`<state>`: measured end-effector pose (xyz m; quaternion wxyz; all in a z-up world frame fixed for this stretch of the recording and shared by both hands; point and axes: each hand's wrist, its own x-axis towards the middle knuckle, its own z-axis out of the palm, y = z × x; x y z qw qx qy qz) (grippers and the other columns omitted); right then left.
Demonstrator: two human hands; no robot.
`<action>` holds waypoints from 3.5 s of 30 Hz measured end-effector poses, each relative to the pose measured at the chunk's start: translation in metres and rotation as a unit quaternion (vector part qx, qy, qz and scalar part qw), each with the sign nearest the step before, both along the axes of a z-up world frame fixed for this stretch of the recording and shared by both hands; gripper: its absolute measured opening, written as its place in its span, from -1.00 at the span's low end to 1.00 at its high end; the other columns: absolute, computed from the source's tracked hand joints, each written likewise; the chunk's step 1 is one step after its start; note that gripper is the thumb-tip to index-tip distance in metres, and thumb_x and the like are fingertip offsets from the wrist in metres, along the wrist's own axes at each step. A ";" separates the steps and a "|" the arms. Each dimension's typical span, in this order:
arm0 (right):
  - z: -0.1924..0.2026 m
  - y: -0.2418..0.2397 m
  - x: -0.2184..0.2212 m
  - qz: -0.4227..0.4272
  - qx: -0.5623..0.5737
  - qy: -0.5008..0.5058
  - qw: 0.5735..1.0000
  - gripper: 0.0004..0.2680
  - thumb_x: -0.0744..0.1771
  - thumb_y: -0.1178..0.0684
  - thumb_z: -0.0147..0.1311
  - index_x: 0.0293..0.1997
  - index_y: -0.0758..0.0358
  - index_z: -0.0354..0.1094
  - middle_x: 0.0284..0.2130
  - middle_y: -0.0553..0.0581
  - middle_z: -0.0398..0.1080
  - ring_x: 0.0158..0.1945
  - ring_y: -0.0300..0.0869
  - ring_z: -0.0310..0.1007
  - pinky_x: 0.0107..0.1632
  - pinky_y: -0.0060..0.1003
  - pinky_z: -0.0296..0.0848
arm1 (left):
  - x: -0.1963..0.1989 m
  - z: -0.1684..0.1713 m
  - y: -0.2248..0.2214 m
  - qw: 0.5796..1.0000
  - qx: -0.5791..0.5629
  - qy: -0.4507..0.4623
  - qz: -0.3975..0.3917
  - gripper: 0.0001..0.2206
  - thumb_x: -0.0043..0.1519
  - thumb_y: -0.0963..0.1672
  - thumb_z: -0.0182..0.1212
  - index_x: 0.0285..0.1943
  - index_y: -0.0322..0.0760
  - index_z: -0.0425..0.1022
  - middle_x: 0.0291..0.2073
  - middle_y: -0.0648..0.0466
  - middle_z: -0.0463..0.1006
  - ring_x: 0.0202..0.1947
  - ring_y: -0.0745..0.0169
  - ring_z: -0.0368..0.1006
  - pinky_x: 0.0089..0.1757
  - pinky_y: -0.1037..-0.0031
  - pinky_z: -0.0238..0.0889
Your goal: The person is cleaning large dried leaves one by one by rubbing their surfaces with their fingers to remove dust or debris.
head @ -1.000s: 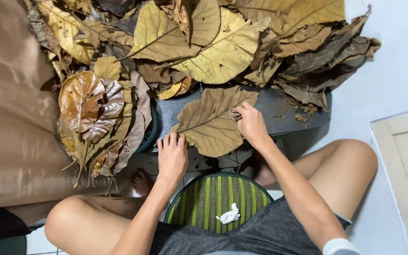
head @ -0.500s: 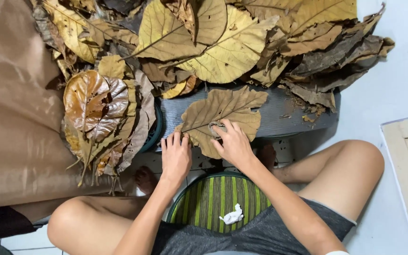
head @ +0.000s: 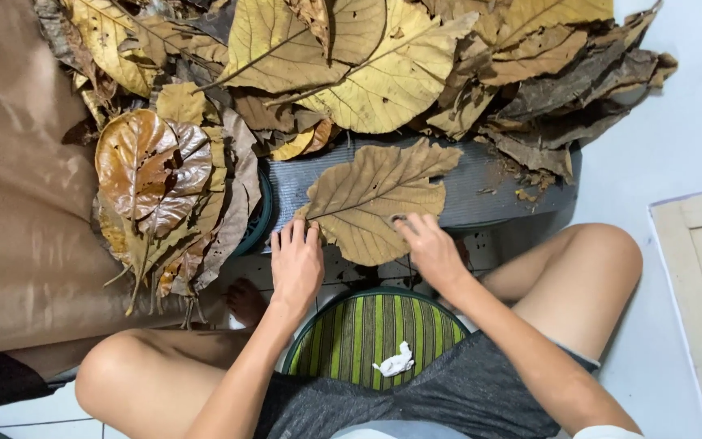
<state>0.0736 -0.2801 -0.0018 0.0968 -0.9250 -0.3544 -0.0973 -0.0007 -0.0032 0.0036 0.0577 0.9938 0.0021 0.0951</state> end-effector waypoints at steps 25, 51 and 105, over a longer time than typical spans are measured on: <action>-0.017 0.021 0.066 0.002 -0.035 -0.079 0.996 -0.86 0.32 0.15 0.00 -0.08 0.04 0.43 -0.27 -0.04 0.27 -0.17 -0.10 0.40 -0.19 -0.24 0.46 | 0.002 0.008 0.004 1.000 -0.013 -0.016 -0.013 -0.72 0.32 -0.13 0.06 0.18 -0.29 0.46 0.11 -0.13 0.37 0.22 -0.15 0.28 0.19 -0.09 0.15; 0.002 0.019 0.035 -0.038 0.048 0.014 0.998 -0.75 0.24 0.25 0.09 0.00 0.14 0.46 -0.13 0.07 0.31 -0.13 0.00 0.41 -0.20 -0.19 0.58 | 0.002 -0.003 0.008 0.999 0.003 -0.039 -0.016 -0.72 0.26 -0.13 0.11 0.13 -0.26 0.49 0.01 -0.08 0.38 0.16 -0.12 0.34 0.16 -0.02 0.19; 0.019 0.154 0.020 0.095 0.054 0.020 0.994 -0.81 0.34 0.22 -0.10 -0.02 0.20 0.43 -0.20 0.07 0.31 -0.16 -0.05 0.39 -0.24 -0.24 0.58 | -0.013 0.006 0.002 0.996 0.077 -0.037 0.009 -0.62 0.33 -0.12 -0.04 0.33 -0.22 0.37 0.26 0.00 0.34 0.18 0.05 0.28 0.16 0.22 0.16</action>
